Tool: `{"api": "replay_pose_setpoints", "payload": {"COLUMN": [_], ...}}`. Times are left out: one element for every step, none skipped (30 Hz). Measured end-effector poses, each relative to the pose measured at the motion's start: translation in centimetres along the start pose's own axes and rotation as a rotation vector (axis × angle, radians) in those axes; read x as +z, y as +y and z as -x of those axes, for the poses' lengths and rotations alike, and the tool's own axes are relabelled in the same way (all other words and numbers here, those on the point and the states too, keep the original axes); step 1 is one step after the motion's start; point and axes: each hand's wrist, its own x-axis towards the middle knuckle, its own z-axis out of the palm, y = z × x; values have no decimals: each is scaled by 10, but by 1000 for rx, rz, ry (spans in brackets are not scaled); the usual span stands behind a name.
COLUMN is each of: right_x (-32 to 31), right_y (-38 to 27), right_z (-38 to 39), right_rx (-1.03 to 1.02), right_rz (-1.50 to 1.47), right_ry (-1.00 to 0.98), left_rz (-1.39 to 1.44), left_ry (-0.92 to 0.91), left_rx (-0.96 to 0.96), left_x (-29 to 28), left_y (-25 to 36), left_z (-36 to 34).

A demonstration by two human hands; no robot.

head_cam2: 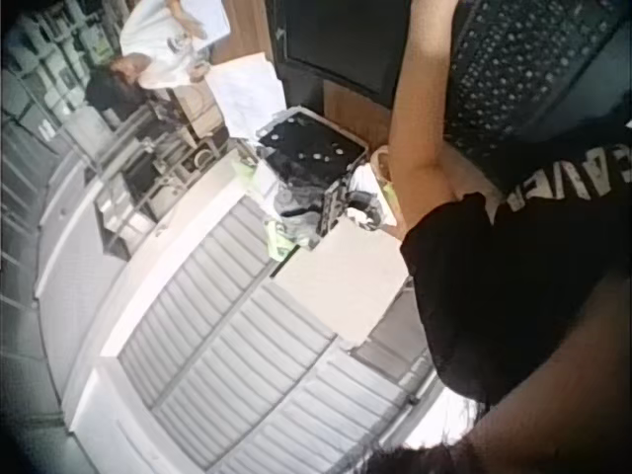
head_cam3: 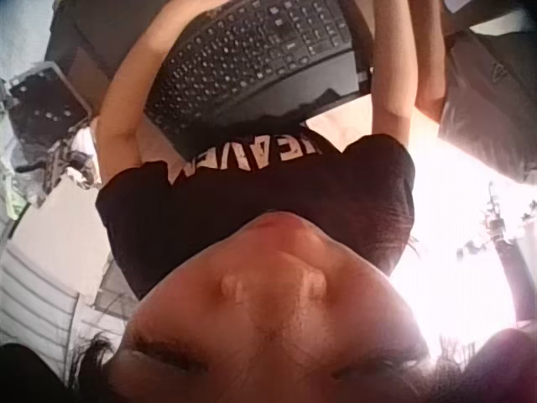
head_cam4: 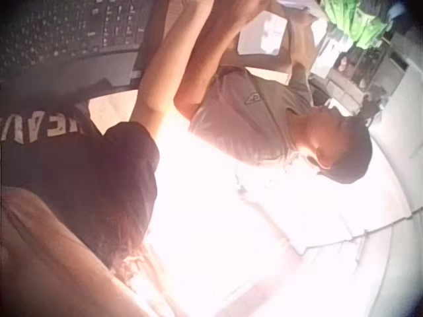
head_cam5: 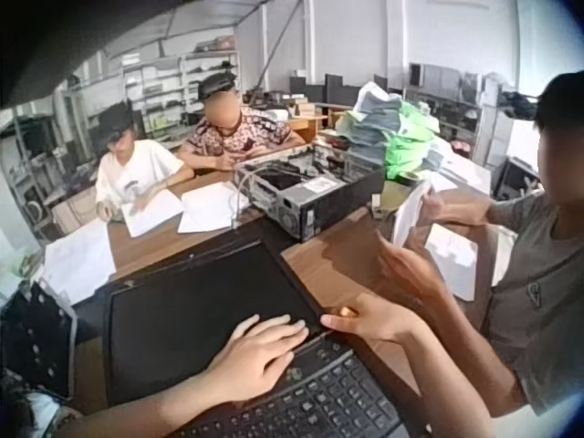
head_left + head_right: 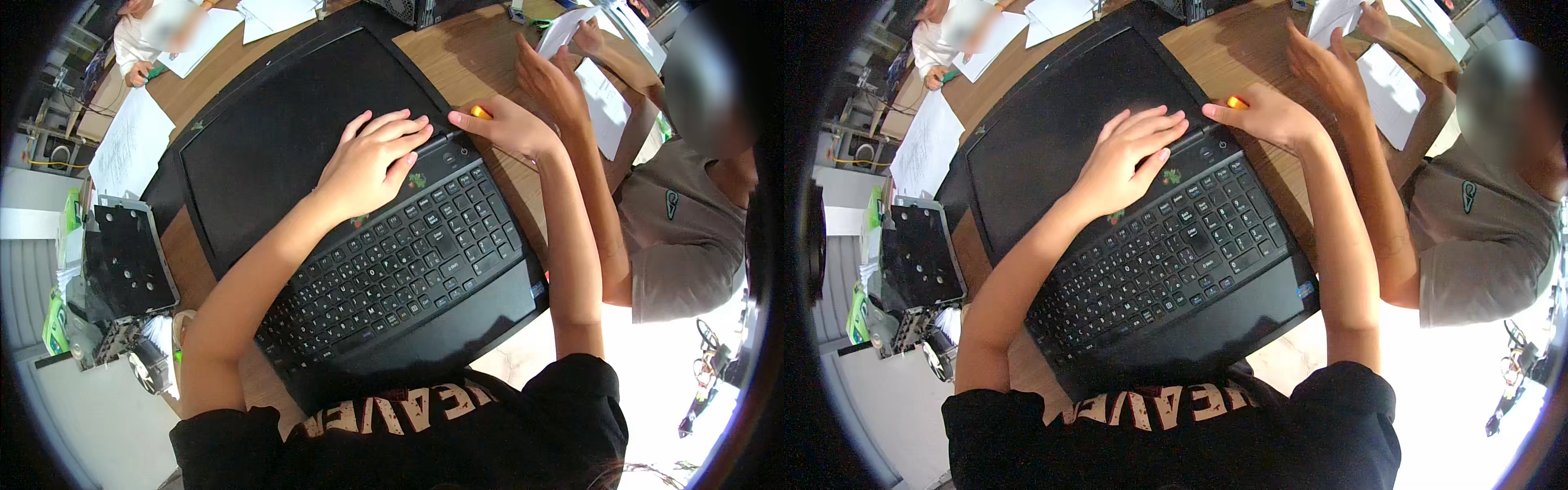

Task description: The person uses a screwdriver to pry off and remove a plastic trim piece from above the keyboard of a laptop, then uses the screwdriver to manipulate a small internal component near the hinge.

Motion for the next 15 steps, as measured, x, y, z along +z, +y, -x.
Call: {"api": "replay_pose_setpoints", "payload": {"right_x": [-2,-1,2,1,-4,-9,-12,-12,-11,-13,-15,-15,-9,-6,-4], "right_y": [1,2,2,-1,-4,-7,-11,-12,-9,-6,-3,0,0,6,13], "right_z": [0,-2,-5,-7,-9,-11,-11,-13,-16,-20,-24,-26,-23,-25,-28], "right_rx": [-16,-11,-12,-12,-12,-4,45,88,109,113,141,168,140,146,116], "right_rz": [-43,-41,-15,19,73,81,48,5,20,21,-26,-74,-255,-252,-255], "right_ry": [-12,-13,-64,-110,-143,-140,-198,-255,-267,-258,-314,-369,-337,-333,-323], "left_rz": [16,22,12,5,-17,-28,-46,-73,-15,37,63,89,94,92,90], "left_ry": [-1,-2,-21,-32,-56,-50,-60,-76,-94,-94,-92,-88,-86,-57,-27], "left_rx": [9,10,5,6,20,58,92,126,168,185,194,204,209,217,224], "left_x": [-1,-1,-3,-4,-7,-9,-15,-22,-23,-22,-22,-23,-20,-17,-14], "left_y": [-1,0,-1,-1,-2,-4,-5,-6,-12,-16,-18,-21,-23,-25,-26], "left_z": [-1,0,2,1,0,-4,-10,-15,-21,-27,-28,-29,-27,-24,-22]}}
